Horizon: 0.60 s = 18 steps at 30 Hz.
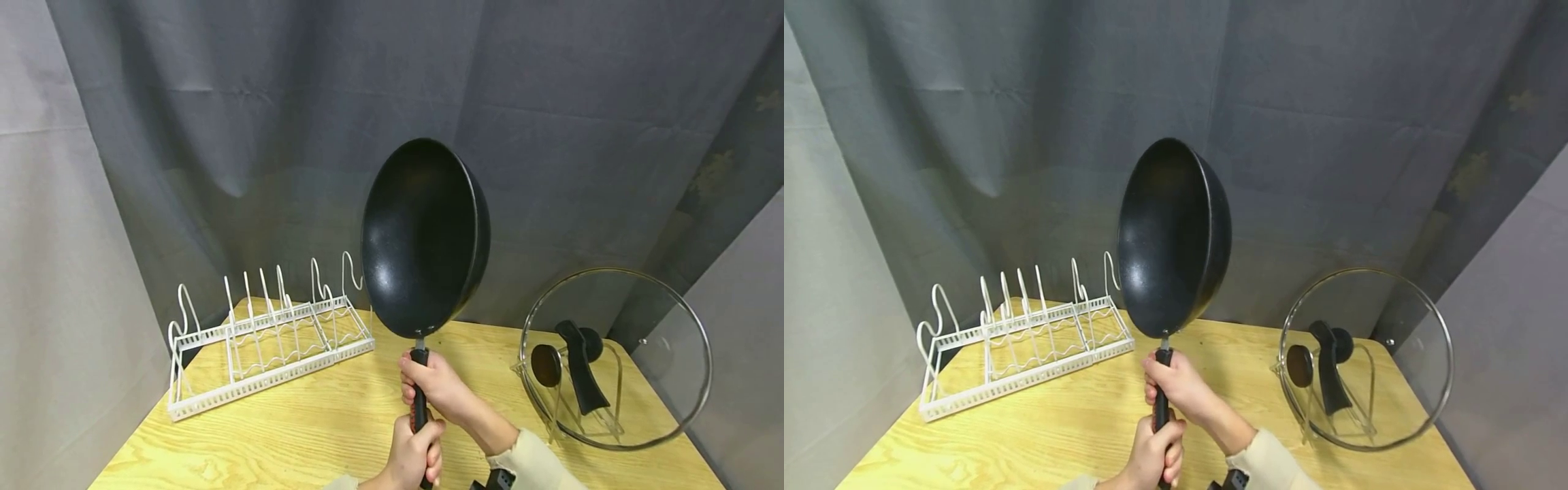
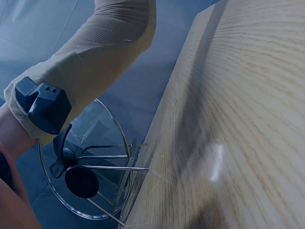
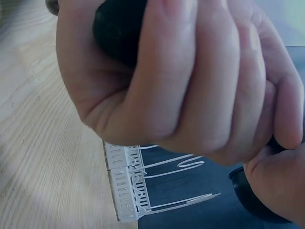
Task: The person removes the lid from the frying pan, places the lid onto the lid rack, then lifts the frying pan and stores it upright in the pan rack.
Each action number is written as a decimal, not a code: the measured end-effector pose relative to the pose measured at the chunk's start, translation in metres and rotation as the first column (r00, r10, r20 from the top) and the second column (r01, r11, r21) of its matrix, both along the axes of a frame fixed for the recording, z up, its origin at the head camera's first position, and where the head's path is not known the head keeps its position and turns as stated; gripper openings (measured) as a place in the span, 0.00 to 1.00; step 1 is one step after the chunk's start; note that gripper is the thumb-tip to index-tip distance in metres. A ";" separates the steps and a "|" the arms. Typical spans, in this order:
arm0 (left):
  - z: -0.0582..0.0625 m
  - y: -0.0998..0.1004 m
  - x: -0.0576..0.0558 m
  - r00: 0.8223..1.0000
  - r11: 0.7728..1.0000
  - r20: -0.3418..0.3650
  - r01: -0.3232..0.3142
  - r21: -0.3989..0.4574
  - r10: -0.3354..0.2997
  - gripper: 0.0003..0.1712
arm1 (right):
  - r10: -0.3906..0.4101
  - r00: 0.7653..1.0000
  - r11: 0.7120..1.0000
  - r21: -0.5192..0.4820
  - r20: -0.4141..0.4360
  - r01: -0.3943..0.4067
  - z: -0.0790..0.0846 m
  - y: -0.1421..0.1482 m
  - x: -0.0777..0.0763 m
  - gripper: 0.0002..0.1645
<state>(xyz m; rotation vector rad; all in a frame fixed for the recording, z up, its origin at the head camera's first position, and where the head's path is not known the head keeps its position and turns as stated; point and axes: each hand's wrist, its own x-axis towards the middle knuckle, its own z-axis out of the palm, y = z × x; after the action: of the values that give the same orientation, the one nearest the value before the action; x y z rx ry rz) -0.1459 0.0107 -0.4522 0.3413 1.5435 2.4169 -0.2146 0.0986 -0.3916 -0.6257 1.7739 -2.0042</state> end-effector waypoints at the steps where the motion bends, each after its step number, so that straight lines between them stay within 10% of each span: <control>1: 0.000 0.000 0.000 1.000 1.000 0.010 -0.002 -0.007 0.002 0.18 | -0.008 1.000 1.000 0.011 -0.001 0.008 0.001 -0.001 0.000 0.13; 18: 0.009 0.001 -0.002 0.990 0.997 0.117 -0.076 0.030 0.072 0.17 | -0.043 0.996 0.983 0.174 -0.081 0.056 0.015 -0.012 -0.001 0.14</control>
<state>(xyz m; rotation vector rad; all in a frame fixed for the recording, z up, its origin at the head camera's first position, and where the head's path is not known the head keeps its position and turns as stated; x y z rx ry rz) -0.1476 0.0118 -0.4437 0.1493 1.4914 2.4745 -0.2154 0.0861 -0.3768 -0.6150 2.0039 -1.8509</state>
